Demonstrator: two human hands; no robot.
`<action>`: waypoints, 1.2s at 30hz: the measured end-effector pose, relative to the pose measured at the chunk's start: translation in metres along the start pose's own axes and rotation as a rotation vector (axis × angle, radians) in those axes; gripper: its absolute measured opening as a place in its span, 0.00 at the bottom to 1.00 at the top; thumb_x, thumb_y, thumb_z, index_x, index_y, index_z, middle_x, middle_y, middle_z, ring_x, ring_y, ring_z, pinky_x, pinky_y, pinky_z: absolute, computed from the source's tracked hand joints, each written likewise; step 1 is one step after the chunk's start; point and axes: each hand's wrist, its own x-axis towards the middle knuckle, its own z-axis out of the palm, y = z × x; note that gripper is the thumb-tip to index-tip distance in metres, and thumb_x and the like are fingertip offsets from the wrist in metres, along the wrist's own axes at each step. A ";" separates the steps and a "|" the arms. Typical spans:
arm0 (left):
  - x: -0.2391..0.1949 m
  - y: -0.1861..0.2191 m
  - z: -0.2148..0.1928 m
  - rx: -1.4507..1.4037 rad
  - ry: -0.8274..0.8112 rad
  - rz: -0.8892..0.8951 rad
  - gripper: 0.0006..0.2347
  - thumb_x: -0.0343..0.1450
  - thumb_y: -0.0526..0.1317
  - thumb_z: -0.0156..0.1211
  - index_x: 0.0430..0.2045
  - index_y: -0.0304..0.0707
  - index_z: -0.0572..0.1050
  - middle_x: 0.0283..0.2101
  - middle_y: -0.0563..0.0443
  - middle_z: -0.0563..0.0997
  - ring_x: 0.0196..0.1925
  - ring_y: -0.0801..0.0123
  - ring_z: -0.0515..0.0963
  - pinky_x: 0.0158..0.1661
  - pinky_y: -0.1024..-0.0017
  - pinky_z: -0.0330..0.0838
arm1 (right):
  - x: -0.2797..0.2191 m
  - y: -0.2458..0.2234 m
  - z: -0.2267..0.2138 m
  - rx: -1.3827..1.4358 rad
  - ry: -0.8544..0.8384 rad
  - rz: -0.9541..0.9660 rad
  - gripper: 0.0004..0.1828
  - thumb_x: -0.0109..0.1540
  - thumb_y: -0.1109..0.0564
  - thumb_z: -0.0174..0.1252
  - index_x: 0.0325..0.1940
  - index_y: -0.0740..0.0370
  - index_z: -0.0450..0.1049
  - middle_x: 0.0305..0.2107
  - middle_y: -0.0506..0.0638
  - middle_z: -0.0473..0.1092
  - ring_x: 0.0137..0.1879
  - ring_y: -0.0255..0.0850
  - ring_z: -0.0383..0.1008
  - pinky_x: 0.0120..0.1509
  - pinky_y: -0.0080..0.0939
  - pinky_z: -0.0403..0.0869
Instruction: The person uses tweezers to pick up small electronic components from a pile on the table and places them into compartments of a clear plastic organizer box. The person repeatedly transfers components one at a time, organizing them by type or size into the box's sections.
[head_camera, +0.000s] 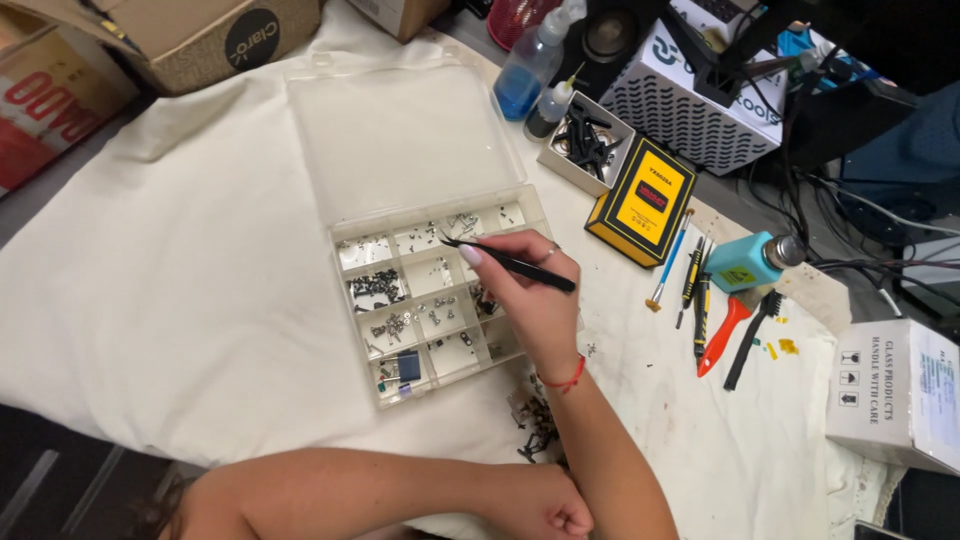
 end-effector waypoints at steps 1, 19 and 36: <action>0.000 -0.002 0.000 -0.003 -0.008 0.001 0.13 0.68 0.35 0.44 0.15 0.49 0.50 0.17 0.66 0.50 0.24 0.78 0.48 0.30 0.78 0.50 | -0.004 0.003 -0.014 -0.003 0.008 0.002 0.07 0.59 0.57 0.69 0.37 0.63 0.81 0.29 0.49 0.78 0.27 0.31 0.72 0.33 0.27 0.75; -0.001 0.008 -0.001 -0.019 0.029 -0.149 0.19 0.75 0.42 0.54 0.13 0.45 0.55 0.16 0.61 0.54 0.22 0.74 0.52 0.29 0.76 0.54 | -0.116 0.083 -0.211 0.279 0.051 0.211 0.41 0.59 0.49 0.61 0.71 0.74 0.63 0.48 0.69 0.71 0.42 0.42 0.67 0.32 0.37 0.73; 0.001 -0.003 0.004 0.034 0.035 -0.223 0.20 0.76 0.43 0.56 0.13 0.44 0.57 0.15 0.61 0.54 0.21 0.74 0.54 0.28 0.75 0.56 | -0.101 0.103 -0.216 -0.950 -0.053 -0.414 0.10 0.67 0.62 0.58 0.51 0.54 0.78 0.45 0.42 0.79 0.42 0.36 0.78 0.67 0.51 0.64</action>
